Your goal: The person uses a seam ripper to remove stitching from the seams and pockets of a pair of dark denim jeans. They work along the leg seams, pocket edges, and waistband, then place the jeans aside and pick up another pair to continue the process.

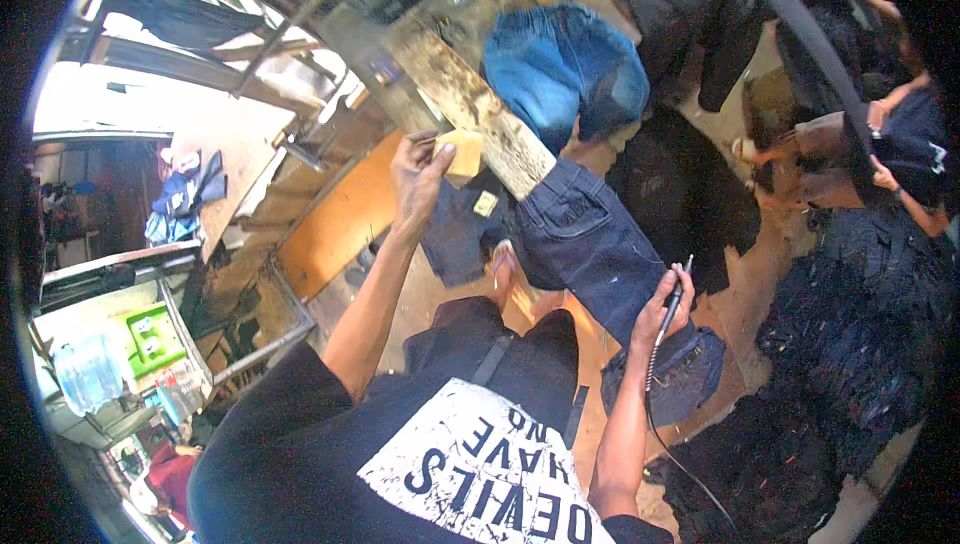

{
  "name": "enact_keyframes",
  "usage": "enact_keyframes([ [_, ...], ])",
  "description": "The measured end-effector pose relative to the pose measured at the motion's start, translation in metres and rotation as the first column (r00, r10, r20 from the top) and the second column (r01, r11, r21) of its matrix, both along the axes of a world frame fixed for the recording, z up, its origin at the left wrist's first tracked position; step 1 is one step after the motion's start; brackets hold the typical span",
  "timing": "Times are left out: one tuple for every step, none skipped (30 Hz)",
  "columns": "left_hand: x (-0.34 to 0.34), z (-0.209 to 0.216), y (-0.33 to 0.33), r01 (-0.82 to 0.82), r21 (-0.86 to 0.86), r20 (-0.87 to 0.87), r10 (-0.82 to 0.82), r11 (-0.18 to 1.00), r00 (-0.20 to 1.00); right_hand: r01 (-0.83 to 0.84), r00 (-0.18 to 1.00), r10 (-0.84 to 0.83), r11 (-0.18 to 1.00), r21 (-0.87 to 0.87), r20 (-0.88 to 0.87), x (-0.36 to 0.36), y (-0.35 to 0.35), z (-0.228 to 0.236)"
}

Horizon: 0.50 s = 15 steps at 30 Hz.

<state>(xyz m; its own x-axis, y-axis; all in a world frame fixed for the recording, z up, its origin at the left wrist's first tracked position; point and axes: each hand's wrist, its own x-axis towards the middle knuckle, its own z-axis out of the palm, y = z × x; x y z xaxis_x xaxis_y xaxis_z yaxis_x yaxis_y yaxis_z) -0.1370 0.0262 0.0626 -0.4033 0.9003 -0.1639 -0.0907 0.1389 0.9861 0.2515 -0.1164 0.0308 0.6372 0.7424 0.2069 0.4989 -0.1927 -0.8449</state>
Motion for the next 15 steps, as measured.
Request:
enact_keyframes([
  [-0.01,-0.005,0.019,0.054,0.007,-0.065,-0.053,0.999,0.996,0.002,1.0,-0.002,0.995,0.096,0.001,0.001,0.001,-0.006],
  [-0.016,-0.011,0.04,0.089,0.005,-0.189,-0.087,0.996,0.978,-0.001,1.0,0.002,1.0,0.03,-0.007,0.004,0.001,-0.01],
  [-0.018,-0.019,0.067,0.079,0.046,-0.222,-0.067,0.996,0.973,-0.004,0.997,0.001,0.999,0.039,0.078,0.006,0.003,-0.016],
  [-0.018,-0.028,0.09,0.051,0.072,-0.263,-0.031,0.996,0.964,-0.007,0.985,-0.001,0.999,0.044,0.171,0.009,0.003,-0.019],
  [-0.018,-0.037,0.111,0.044,0.081,-0.253,-0.023,0.996,0.967,-0.028,0.983,0.01,0.995,0.095,0.184,0.011,0.004,-0.021],
  [-0.018,-0.045,0.135,0.044,0.181,-0.253,0.004,0.983,0.967,0.063,0.986,-0.056,0.997,-0.041,0.158,0.012,0.004,-0.021],
  [-0.02,-0.053,0.152,0.019,0.144,-0.278,0.022,0.989,0.96,0.041,0.985,-0.042,0.999,0.008,0.166,0.013,0.004,-0.019],
  [-0.022,-0.059,0.17,0.027,0.061,-0.134,-0.018,0.998,0.991,0.074,0.982,-0.073,0.997,-0.003,0.176,0.011,0.003,-0.017],
  [-0.025,-0.065,0.181,0.006,0.111,-0.288,0.026,0.994,0.957,0.04,0.975,-0.053,0.997,0.064,0.215,0.009,0.003,-0.013],
  [-0.027,-0.069,0.188,-0.013,0.073,-0.445,0.044,0.997,0.894,0.034,0.985,-0.045,0.997,0.068,0.165,0.007,0.002,-0.011],
  [-0.031,-0.072,0.188,-0.005,0.142,-0.536,0.082,0.99,0.84,0.014,0.99,-0.027,0.996,0.09,0.141,0.006,0.002,-0.008],
  [-0.032,-0.074,0.18,-0.002,0.042,-0.618,0.027,0.999,0.786,0.008,0.991,-0.019,0.996,0.083,0.135,0.003,0.002,-0.009],
  [-0.035,-0.073,0.166,0.049,0.181,-0.683,0.09,0.982,0.725,-0.008,0.992,-0.002,0.997,0.073,0.126,0.004,0.001,-0.009],
  [-0.03,-0.07,0.148,0.086,0.178,-0.733,0.074,0.98,0.676,0.0,0.991,-0.012,0.996,0.091,0.131,0.003,0.001,-0.011],
  [-0.024,-0.067,0.123,0.157,0.115,-0.684,-0.036,0.981,0.729,-0.018,0.985,-0.003,0.993,0.117,0.174,0.006,0.0,-0.013],
])
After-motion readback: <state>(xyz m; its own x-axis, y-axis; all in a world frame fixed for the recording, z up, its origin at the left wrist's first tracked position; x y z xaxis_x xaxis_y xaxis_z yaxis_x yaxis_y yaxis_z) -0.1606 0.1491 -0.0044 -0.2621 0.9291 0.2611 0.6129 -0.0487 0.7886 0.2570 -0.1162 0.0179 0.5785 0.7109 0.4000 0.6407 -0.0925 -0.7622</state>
